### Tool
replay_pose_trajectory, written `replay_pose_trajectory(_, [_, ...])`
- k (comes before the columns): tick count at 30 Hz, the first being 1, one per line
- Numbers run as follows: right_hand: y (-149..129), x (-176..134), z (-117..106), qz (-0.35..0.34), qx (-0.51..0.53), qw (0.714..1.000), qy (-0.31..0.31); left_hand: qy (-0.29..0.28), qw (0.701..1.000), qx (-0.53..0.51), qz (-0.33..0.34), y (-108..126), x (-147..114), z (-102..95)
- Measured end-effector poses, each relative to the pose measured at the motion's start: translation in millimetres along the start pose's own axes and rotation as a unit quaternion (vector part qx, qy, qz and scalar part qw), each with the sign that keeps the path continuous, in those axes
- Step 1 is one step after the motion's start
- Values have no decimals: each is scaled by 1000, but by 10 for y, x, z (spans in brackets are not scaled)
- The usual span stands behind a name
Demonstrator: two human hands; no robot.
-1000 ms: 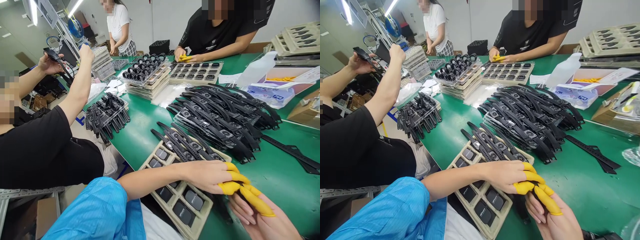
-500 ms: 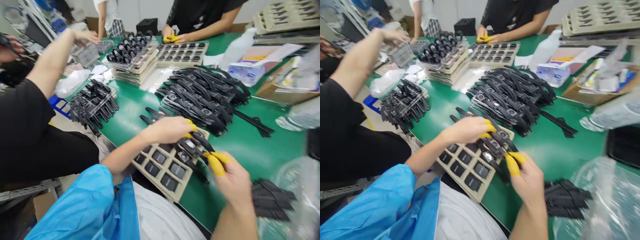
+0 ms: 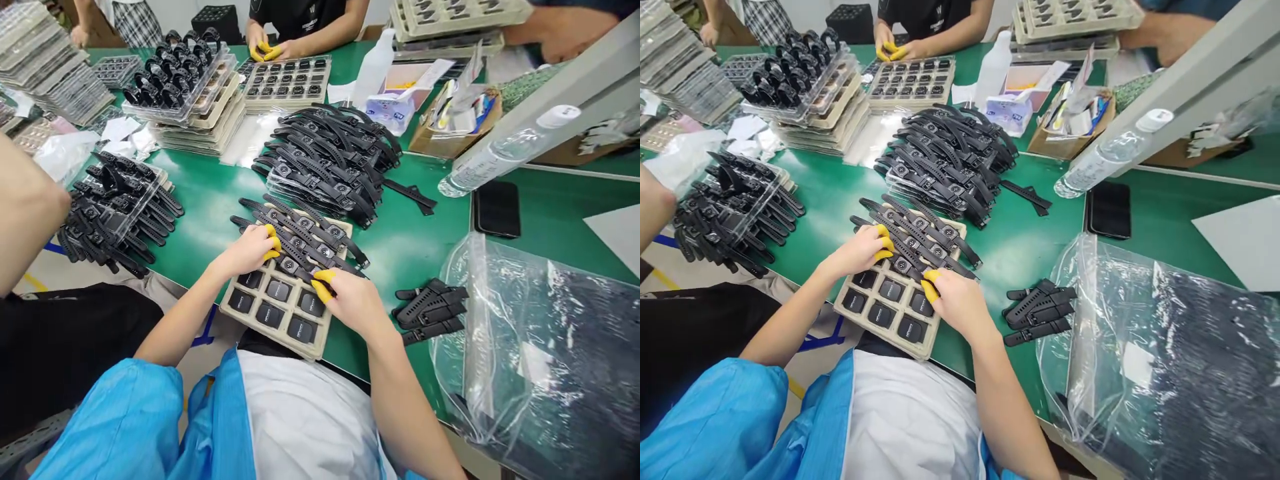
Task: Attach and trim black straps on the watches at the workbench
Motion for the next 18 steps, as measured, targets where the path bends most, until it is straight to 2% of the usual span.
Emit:
replay_pose_trajectory(3, [21, 21, -205, 36, 2, 999, 1, 71, 995, 42, -48, -17, -73, -3])
replay_pose_trajectory(5, [158, -41, -439, 107, -3, 993, 41, 90, 990, 69, -78, -45, -205, -23])
replay_pose_trajectory(8, [568, -333, -793, 270, -73, 956, 91, 47, 994, 80, -50, -47, -407, -16])
replay_pose_trajectory(10, [864, -596, -941, 344, -148, 924, 80, 20, 995, 100, -21, -22, -483, -22])
replay_pose_trajectory(14, [1307, -960, -991, 374, -249, 892, 49, -20, 987, 158, -3, 79, -465, -48])
replay_pose_trajectory(18, [1499, -1039, -893, 368, -238, 898, 33, -33, 986, 163, 2, 126, -410, -39])
Point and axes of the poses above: each hand's wrist, its own x-axis towards the middle knuckle, its own z-axis out of the palm, y = z × x, the point moved 5 cm from there along x, towards the middle knuckle, and after that the axes turned 13 degrees about y, right-handed, at the moved point
